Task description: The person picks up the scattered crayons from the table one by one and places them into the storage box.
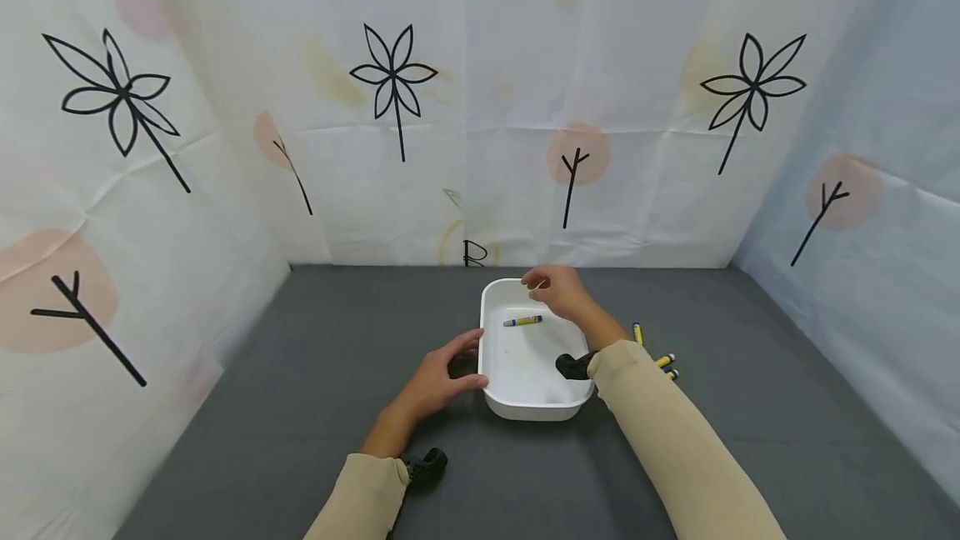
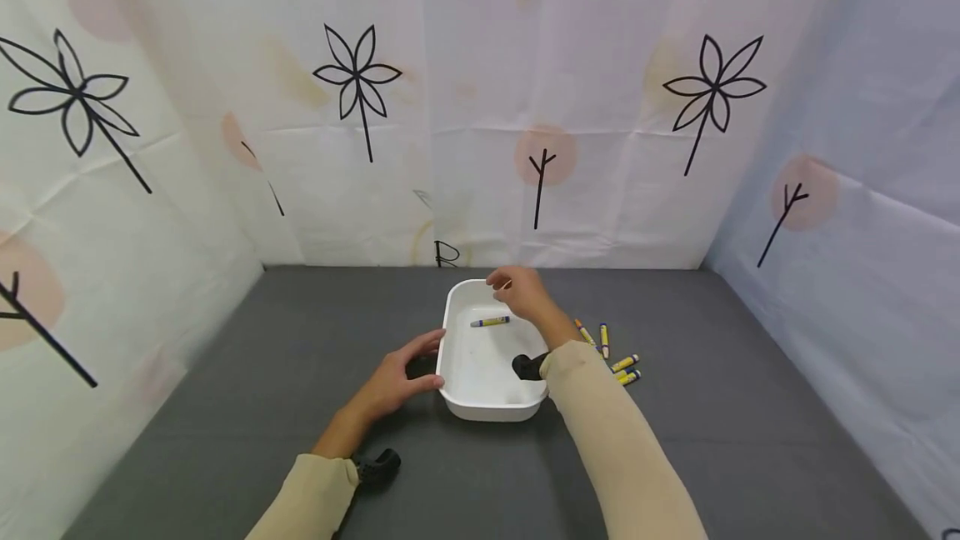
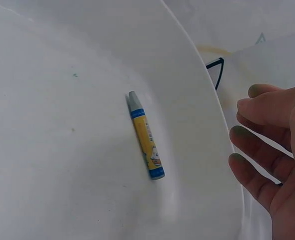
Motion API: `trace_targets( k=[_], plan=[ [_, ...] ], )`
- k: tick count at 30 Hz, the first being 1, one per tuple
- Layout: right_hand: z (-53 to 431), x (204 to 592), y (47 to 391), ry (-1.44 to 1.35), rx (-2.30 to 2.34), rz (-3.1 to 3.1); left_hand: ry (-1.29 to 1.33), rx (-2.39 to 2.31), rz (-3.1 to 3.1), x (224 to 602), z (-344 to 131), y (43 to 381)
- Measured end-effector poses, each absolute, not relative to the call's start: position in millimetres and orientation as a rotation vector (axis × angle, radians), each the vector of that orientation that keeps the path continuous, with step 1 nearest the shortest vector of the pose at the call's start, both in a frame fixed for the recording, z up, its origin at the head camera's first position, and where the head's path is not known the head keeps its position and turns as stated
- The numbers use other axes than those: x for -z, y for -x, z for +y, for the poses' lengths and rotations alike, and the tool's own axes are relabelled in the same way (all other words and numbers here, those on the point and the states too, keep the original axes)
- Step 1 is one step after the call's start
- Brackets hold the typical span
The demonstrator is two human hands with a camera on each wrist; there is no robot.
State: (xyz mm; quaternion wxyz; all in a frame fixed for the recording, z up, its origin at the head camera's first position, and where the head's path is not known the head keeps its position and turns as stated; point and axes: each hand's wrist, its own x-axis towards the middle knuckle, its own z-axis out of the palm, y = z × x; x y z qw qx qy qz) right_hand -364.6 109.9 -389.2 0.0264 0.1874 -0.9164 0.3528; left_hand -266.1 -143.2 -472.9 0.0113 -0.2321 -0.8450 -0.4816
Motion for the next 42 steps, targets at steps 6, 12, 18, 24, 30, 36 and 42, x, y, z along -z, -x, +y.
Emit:
trace_targets(
  k=[6,12,18,24,30,36,42],
  plan=[
    [134,382,359,-0.494,-1.206,-2.788,0.74,1.497,-2.626,473,-143,266],
    [164,384,355,-0.433,-1.19,-2.74,0.743,1.504,-2.62,473,-144,265],
    [194,393,346,-0.41,-1.136,-2.75,0.749,1.515,-2.61,474,-144,265],
    [216,400,340,-0.372,-1.082,-2.778,0.771,1.52,-2.6,473,-144,265],
    [231,405,335,-0.338,-1.067,-2.809,0.775,1.55,-2.591,472,-145,264],
    [245,413,334,-0.34,-1.072,-2.828,0.759,1.556,-2.601,473,-145,264],
    [259,422,333,-0.228,-1.09,-2.852,0.748,1.541,-2.61,472,-144,264]
  ],
)
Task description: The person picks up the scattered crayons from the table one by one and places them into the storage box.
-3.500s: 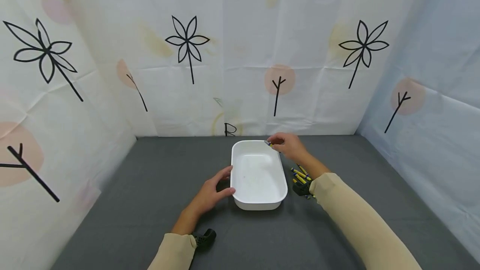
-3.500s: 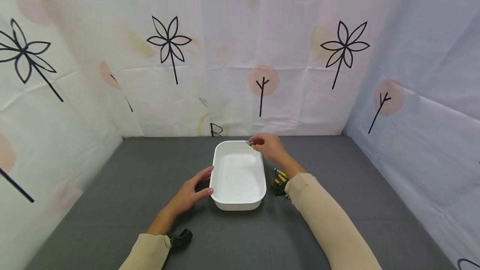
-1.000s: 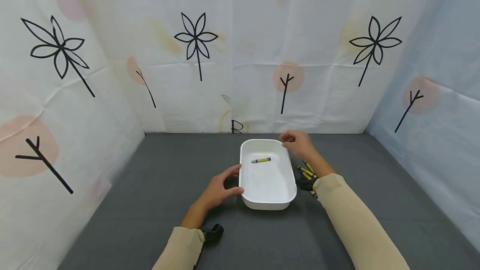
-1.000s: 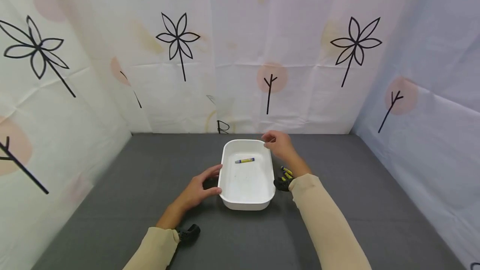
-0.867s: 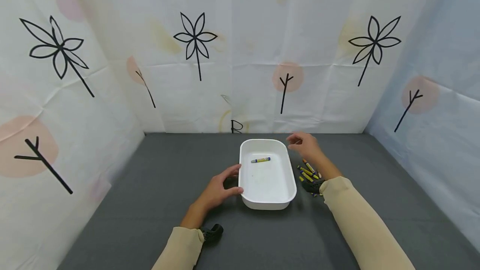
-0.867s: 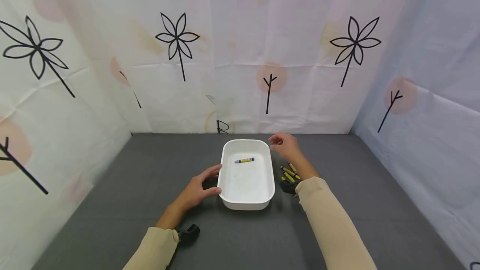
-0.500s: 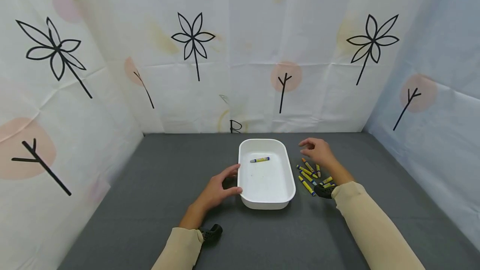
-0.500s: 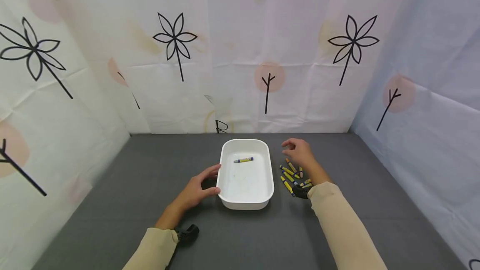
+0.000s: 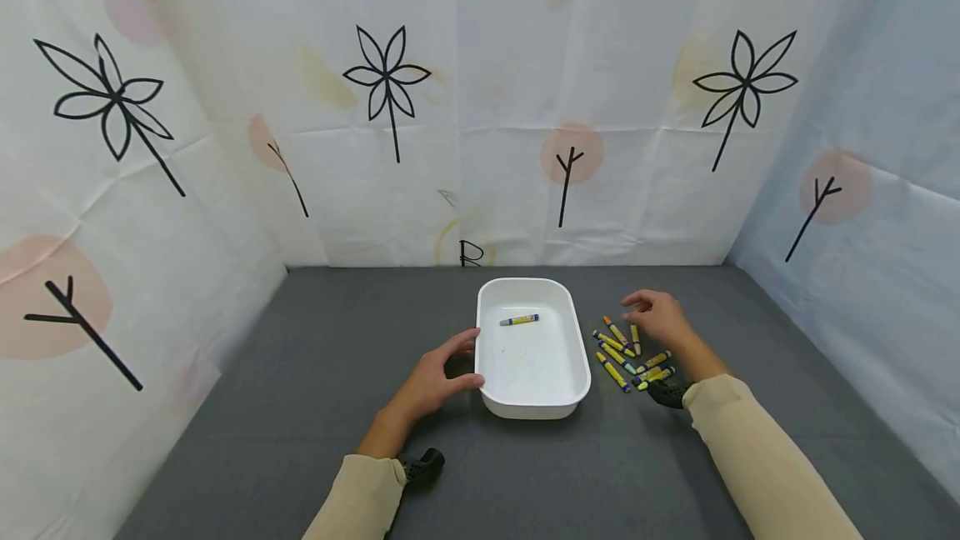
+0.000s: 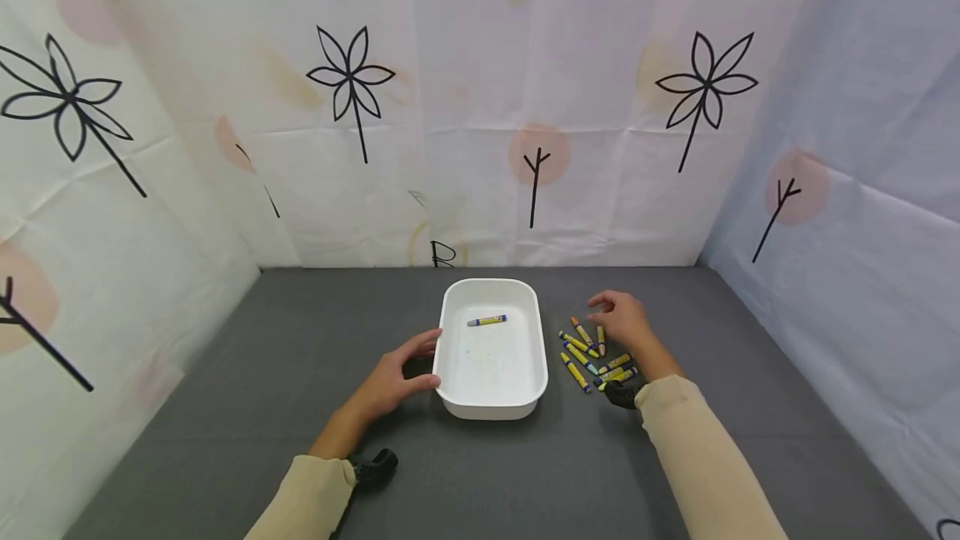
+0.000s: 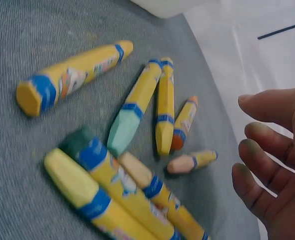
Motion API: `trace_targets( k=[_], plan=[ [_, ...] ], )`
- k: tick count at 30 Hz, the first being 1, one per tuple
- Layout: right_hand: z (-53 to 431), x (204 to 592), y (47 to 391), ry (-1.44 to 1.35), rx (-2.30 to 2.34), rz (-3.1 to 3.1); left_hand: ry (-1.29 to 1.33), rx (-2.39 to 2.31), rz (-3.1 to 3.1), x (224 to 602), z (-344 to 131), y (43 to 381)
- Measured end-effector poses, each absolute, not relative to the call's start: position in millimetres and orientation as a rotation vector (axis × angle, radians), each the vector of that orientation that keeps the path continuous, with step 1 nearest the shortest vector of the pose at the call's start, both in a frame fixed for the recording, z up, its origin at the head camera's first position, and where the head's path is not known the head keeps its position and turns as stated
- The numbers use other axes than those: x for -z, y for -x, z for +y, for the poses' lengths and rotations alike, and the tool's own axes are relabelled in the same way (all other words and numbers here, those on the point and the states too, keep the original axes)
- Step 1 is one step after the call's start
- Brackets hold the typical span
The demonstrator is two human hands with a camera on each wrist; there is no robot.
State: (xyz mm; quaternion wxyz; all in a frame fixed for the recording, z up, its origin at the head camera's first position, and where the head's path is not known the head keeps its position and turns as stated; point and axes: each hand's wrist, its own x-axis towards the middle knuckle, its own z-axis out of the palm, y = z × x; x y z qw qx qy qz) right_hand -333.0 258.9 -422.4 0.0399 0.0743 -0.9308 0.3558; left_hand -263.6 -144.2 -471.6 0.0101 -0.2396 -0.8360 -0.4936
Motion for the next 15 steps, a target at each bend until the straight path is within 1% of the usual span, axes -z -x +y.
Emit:
trace_targets(
  k=[2,7,9,15],
  plan=[
    [262,425,333,-0.193,-1.098,-2.853,0.755,1.554,-2.608,461,-144,258],
    [270,432,331,-0.152,-1.09,-2.874,0.756,1.57,-2.616,459,-145,257],
    [274,436,330,-0.132,-1.104,-2.889,0.747,1.563,-2.611,469,-147,263],
    [287,443,327,-0.119,-1.181,-2.944,0.734,1.553,-2.618,473,-147,265]
  ],
)
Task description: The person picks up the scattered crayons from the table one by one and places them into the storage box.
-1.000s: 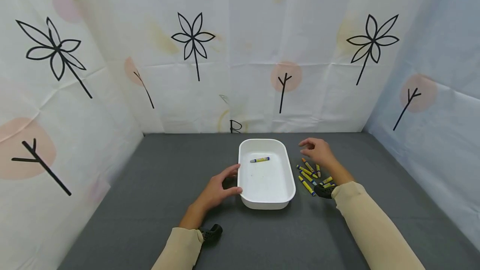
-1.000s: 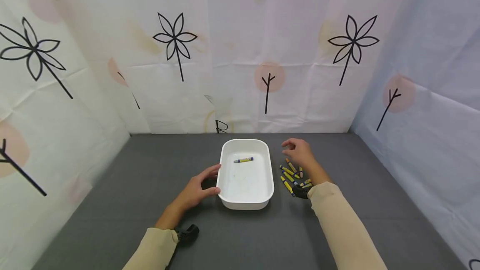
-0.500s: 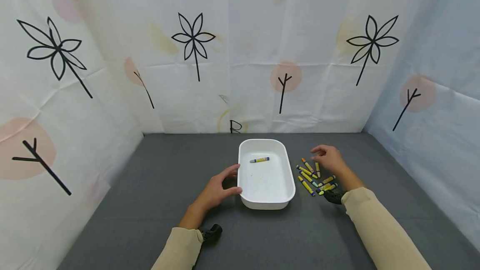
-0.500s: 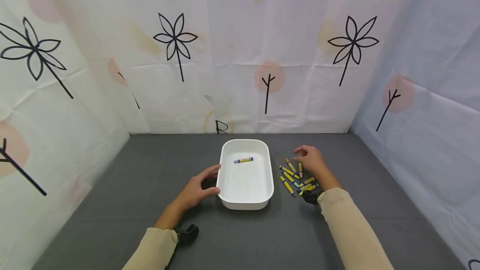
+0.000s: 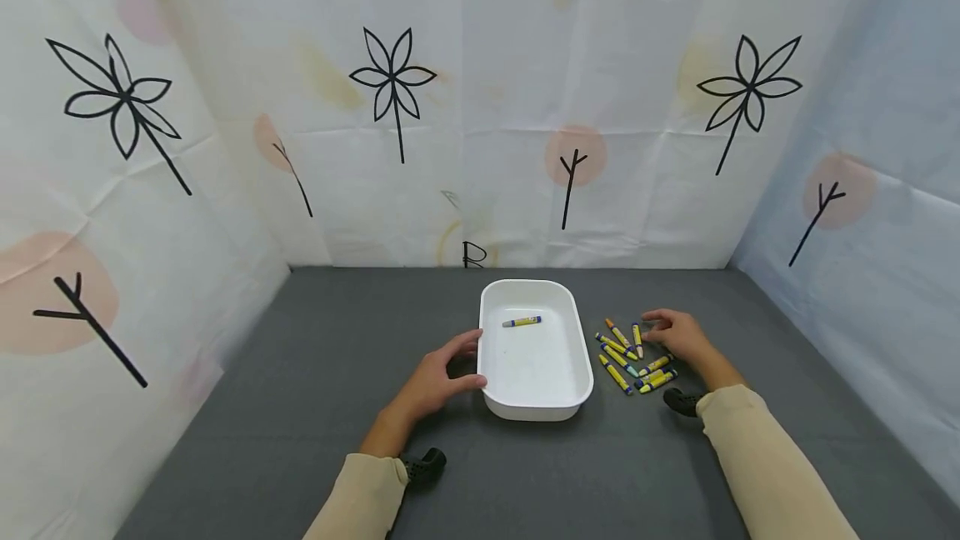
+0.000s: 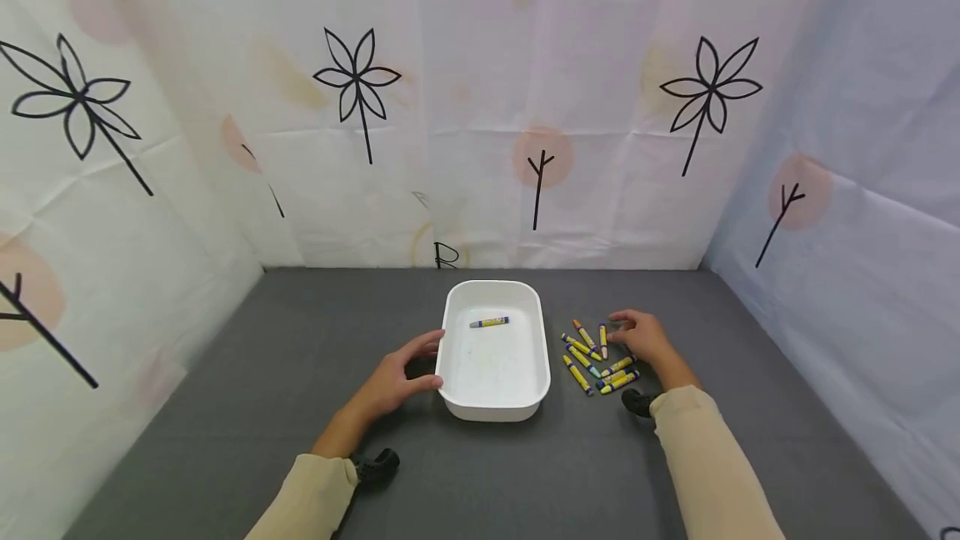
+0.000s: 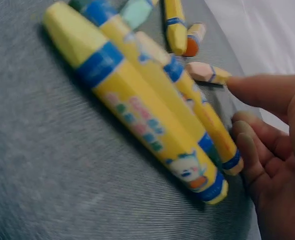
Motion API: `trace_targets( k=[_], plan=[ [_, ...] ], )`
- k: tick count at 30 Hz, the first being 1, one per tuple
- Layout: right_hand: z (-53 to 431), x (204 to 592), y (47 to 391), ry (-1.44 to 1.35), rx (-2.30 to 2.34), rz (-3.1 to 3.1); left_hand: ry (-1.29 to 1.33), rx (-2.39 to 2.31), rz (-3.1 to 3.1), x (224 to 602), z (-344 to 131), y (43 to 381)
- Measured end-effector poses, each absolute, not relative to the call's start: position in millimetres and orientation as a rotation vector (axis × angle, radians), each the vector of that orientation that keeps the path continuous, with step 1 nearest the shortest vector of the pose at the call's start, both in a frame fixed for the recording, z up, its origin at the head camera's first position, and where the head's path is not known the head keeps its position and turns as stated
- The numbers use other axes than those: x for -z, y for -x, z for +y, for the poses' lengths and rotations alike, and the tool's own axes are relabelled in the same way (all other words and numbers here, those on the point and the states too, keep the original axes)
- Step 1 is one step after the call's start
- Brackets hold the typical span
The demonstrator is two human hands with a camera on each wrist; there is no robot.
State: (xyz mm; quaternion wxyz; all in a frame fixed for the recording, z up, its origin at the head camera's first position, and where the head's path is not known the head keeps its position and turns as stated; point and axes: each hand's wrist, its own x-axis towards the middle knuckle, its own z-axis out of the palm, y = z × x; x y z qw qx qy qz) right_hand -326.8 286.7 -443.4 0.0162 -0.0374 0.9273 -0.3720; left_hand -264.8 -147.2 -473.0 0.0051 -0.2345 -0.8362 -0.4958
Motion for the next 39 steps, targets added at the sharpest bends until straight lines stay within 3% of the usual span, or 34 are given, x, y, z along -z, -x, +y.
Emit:
trace_targets(
  k=[7,28,39],
  plan=[
    [290,440,326,0.252,1.085,2.769,0.743,1.562,-2.6,474,-147,265],
    [288,437,327,0.226,1.064,2.731,0.698,1.54,-2.632,474,-144,265],
    [274,433,324,0.351,1.084,2.788,0.719,1.561,-2.612,471,-145,263]
  ],
)
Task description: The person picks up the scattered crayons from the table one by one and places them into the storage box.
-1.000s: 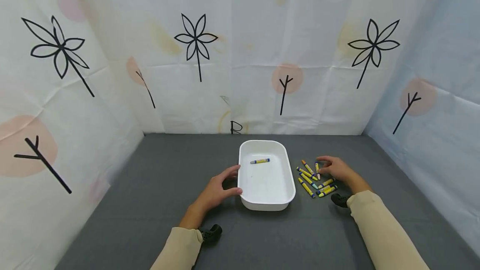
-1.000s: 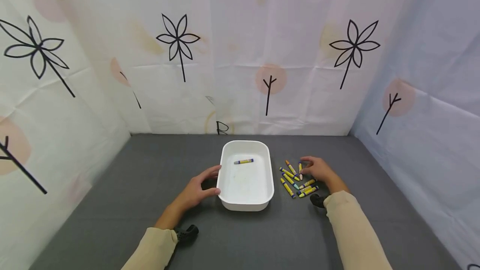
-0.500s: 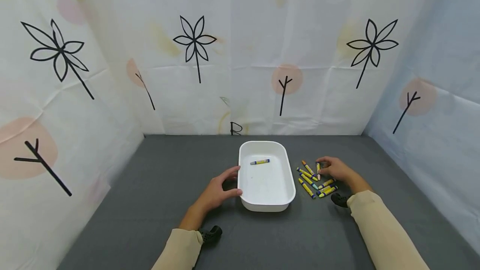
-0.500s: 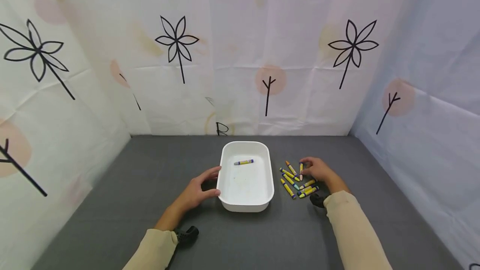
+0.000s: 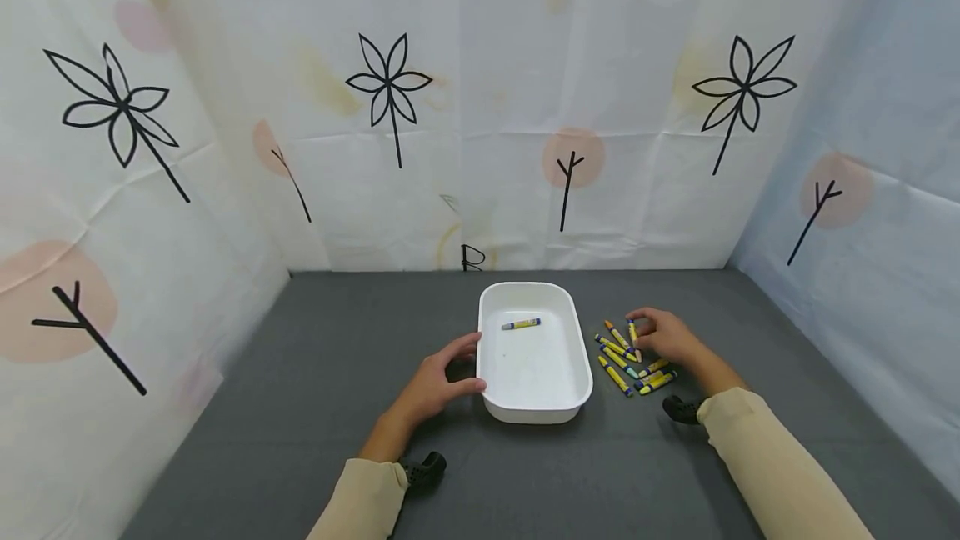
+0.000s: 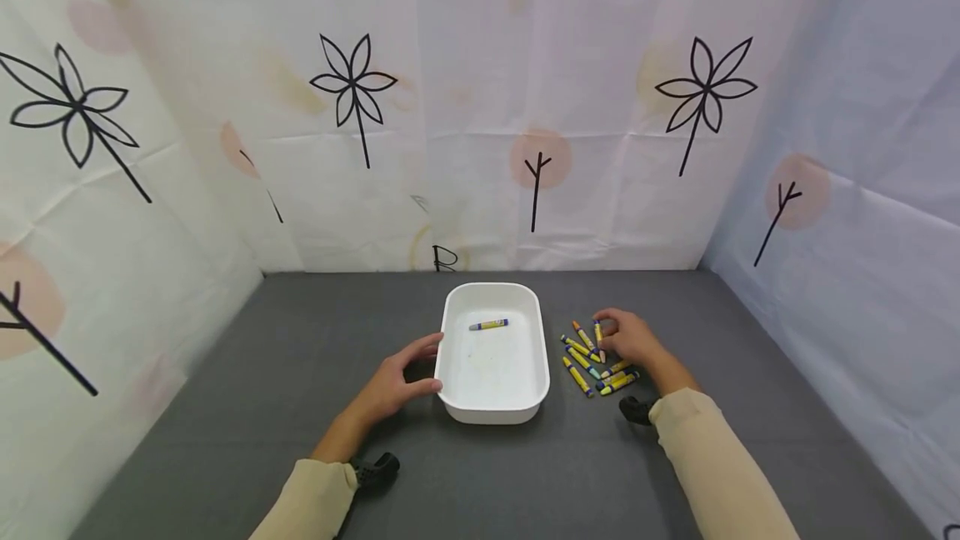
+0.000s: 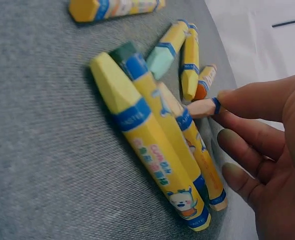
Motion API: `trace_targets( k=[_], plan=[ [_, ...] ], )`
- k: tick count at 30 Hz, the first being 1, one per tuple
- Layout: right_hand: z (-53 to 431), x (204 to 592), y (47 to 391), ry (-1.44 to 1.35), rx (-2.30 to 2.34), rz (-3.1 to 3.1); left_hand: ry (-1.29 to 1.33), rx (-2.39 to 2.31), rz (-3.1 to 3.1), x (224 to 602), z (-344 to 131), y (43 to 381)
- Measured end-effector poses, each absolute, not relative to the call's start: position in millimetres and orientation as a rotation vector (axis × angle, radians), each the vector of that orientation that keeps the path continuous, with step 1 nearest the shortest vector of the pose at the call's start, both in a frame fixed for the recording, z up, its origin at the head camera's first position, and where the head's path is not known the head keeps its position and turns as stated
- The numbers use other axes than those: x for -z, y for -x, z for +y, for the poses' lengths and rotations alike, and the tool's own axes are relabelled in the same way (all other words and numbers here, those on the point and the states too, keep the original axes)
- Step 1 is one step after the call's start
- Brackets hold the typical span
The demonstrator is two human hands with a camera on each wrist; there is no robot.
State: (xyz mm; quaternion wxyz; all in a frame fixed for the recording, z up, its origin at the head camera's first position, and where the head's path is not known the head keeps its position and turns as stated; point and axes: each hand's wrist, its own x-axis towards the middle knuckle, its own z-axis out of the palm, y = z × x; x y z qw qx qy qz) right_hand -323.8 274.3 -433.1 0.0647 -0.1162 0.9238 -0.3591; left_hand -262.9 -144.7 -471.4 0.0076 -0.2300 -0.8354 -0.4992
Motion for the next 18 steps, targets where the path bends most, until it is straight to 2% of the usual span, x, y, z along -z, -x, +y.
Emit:
trace_targets(
  k=[18],
  plan=[
    [261,420,324,0.321,1.312,2.898,0.709,1.56,-2.607,476,-145,266]
  ],
)
